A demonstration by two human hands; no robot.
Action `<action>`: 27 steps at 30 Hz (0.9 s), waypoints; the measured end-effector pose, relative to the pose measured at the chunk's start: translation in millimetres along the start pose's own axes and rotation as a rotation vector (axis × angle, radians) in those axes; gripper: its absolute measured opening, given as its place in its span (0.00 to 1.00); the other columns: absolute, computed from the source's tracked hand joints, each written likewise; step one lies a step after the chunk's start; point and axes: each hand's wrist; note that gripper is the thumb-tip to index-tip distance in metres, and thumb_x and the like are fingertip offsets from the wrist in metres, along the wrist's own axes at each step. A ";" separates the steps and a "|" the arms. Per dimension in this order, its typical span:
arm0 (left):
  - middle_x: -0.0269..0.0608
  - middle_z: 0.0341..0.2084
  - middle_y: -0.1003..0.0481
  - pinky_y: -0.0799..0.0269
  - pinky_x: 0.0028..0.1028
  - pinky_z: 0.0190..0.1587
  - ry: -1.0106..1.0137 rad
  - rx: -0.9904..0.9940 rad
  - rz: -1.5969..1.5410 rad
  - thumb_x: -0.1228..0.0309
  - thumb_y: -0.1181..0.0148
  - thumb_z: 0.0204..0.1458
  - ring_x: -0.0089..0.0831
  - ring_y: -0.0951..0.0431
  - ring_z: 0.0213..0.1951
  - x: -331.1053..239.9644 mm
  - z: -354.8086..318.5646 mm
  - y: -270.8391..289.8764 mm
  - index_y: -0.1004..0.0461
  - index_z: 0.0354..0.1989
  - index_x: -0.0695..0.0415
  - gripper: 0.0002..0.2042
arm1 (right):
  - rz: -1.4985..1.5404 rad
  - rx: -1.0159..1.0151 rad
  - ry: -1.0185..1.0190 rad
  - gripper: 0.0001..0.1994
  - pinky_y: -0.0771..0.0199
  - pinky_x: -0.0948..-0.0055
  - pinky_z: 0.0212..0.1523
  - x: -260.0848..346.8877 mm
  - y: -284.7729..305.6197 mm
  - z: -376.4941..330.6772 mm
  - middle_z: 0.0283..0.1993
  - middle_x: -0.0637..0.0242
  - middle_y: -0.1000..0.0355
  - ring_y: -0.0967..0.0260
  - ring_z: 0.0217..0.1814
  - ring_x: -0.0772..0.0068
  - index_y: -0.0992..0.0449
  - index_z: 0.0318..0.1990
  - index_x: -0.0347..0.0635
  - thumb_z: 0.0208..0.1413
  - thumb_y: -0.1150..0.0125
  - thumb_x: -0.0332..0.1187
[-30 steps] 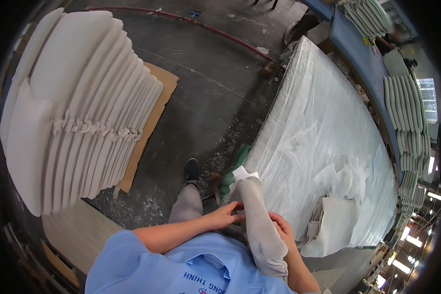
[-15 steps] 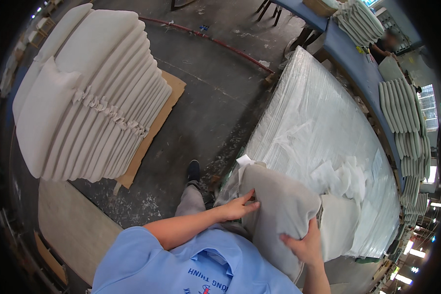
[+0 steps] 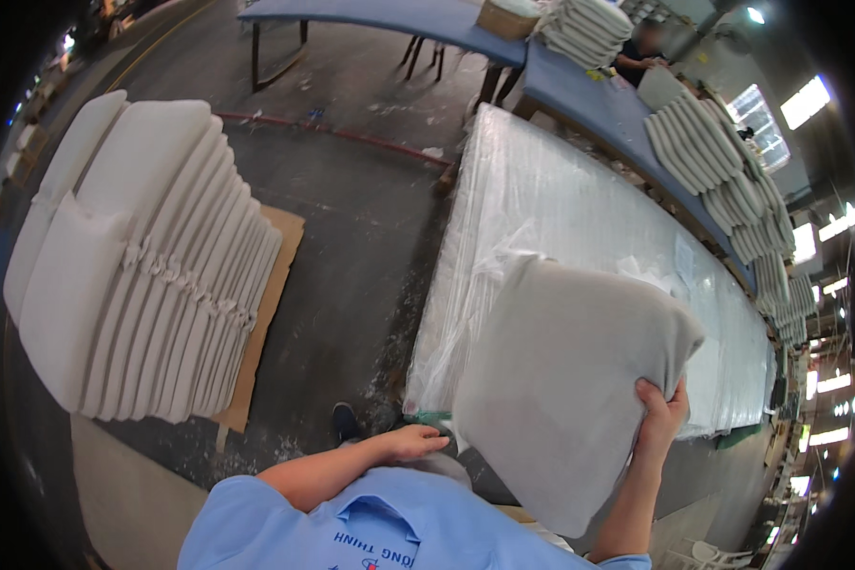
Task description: The person repeatedly inserts a white foam cushion into a beige fabric cover, aligns the edges, and smooths the cover by hand. The person handles one cushion at a time, repeatedly opening the cover, inserting the foam, and adjusting the cover to fit.
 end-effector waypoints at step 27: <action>0.43 0.54 0.25 0.23 0.35 0.54 -0.162 -0.067 -0.720 0.68 0.44 0.61 0.34 0.21 0.52 -84.5 -98.3 136.1 0.34 0.64 0.57 0.22 | 0.128 0.679 -0.755 0.14 0.18 0.72 0.41 -92.6 81.6 -173.6 0.42 0.61 0.20 0.20 0.40 0.70 0.24 0.52 0.35 0.60 0.35 0.29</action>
Point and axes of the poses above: each hand's wrist, its own z-axis towards the middle knuckle, its own y-axis out of the back of the hand, x = y × z
